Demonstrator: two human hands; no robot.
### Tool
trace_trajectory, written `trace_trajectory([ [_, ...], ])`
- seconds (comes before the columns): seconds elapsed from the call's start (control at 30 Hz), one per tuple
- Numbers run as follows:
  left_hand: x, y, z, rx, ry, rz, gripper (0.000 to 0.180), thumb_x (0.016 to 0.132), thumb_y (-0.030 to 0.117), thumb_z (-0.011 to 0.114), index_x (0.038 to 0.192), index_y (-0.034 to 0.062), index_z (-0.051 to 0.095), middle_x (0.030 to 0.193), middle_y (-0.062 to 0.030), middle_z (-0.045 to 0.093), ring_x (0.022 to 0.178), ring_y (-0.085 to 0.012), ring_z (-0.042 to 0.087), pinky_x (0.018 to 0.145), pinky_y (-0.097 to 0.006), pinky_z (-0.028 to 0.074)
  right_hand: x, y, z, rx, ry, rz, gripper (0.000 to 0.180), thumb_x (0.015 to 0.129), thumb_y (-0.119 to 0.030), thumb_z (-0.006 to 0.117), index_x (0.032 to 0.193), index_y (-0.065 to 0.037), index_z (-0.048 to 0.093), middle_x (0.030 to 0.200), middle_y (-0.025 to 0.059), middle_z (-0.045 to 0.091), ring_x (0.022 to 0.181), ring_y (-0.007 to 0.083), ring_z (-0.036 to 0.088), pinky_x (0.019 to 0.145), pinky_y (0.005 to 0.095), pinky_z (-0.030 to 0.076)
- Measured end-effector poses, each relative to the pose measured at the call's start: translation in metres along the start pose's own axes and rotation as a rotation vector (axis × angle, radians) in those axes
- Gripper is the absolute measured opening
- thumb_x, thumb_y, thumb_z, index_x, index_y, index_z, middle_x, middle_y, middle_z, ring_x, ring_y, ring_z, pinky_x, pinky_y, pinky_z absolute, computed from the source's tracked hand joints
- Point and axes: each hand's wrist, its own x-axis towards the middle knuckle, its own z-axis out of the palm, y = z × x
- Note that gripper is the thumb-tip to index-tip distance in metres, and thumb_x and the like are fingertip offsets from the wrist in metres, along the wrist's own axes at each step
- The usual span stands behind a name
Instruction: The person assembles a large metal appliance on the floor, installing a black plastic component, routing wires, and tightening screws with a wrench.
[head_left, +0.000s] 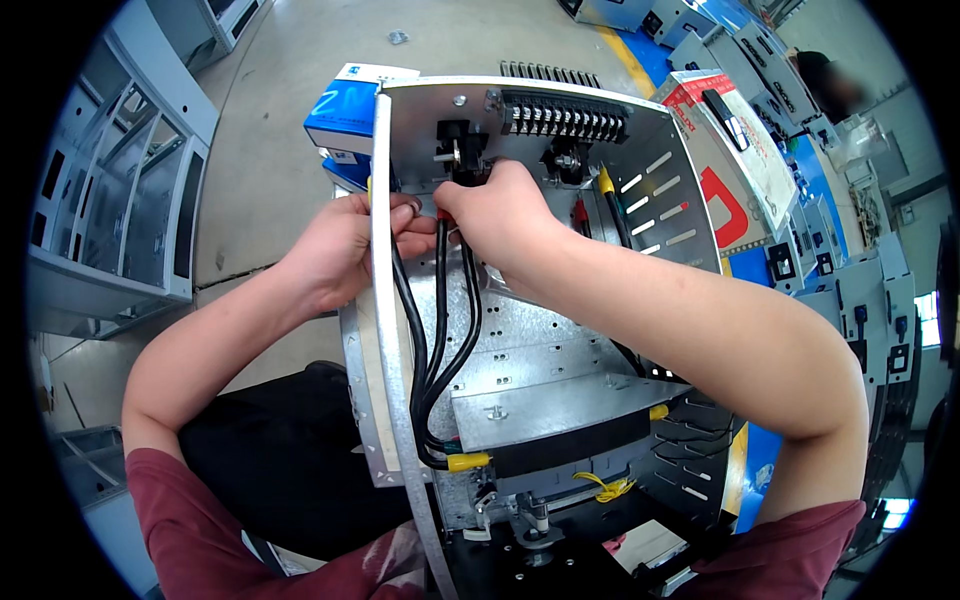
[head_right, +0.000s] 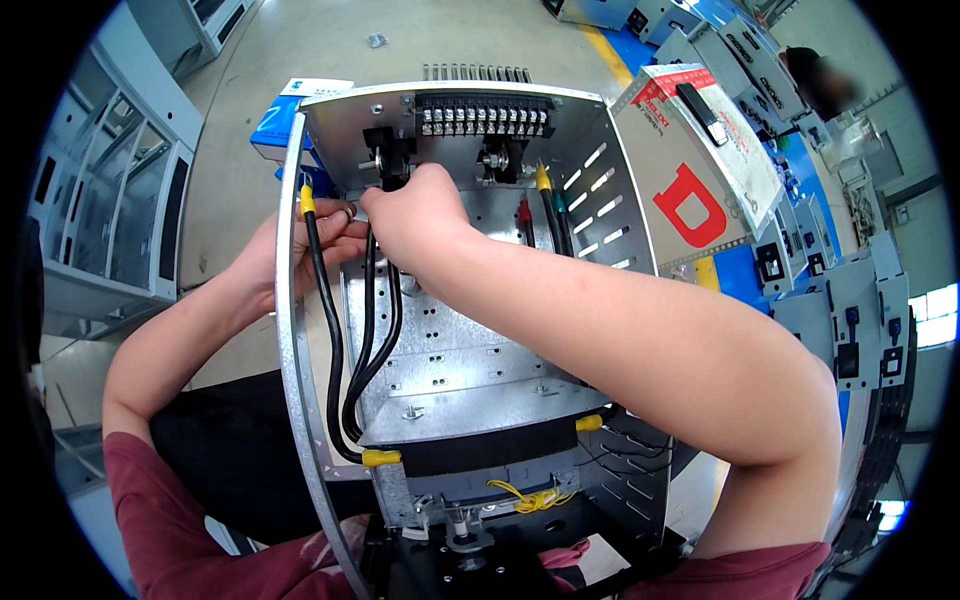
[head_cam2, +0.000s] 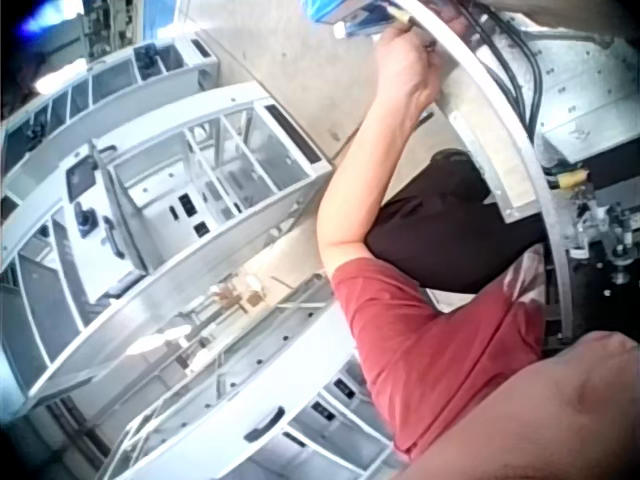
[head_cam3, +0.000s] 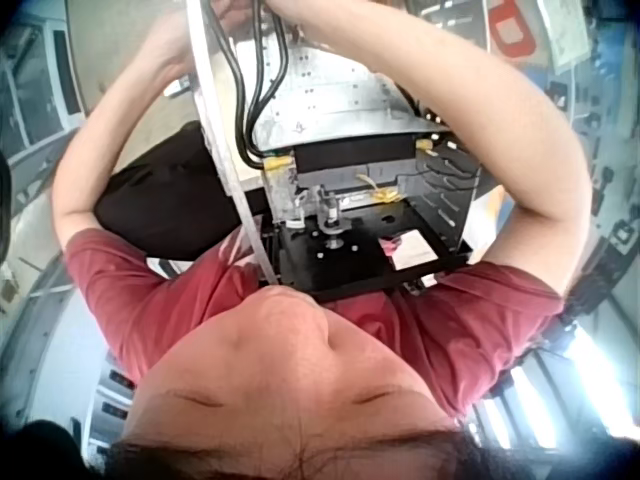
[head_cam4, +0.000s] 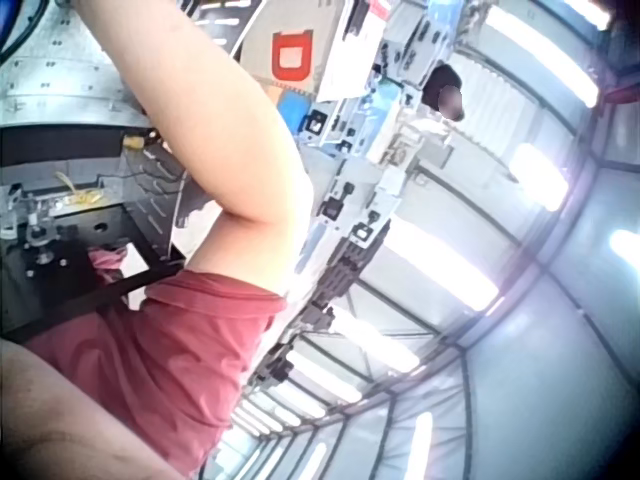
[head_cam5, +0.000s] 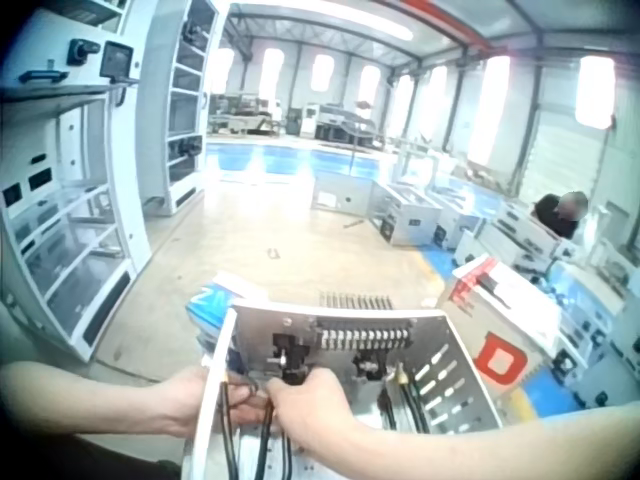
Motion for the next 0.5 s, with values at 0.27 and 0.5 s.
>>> trace_trajectory([
  [0.27,0.006,-0.005,0.004,-0.029,0.053,0.021,0.012,0.103,0.022,0.068,0.102,0.0102,0.066,0.070,0.0050,0.052,0.054,-0.0063,0.038,0.049,-0.024,0.026,-0.007,-0.003,-0.001,0.152,-0.009,0.017,0.026,0.092,-0.008,0.071,0.110,0.009,0.062,0.092,0.0114,0.068,0.079,0.0173,0.064,0.071,0.0330,0.052],
  [0.5,0.006,-0.003,0.032,-0.059,0.192,0.034,0.020,0.103,0.020,0.070,0.117,0.0076,0.063,0.064,0.0103,0.033,0.050,-0.0021,0.029,0.046,-0.023,0.023,-0.009,-0.003,-0.004,0.160,0.001,-0.005,0.019,0.093,-0.009,0.072,0.102,0.007,0.069,0.091,0.0094,0.069,0.079,0.0152,0.062,0.073,0.0320,0.050],
])
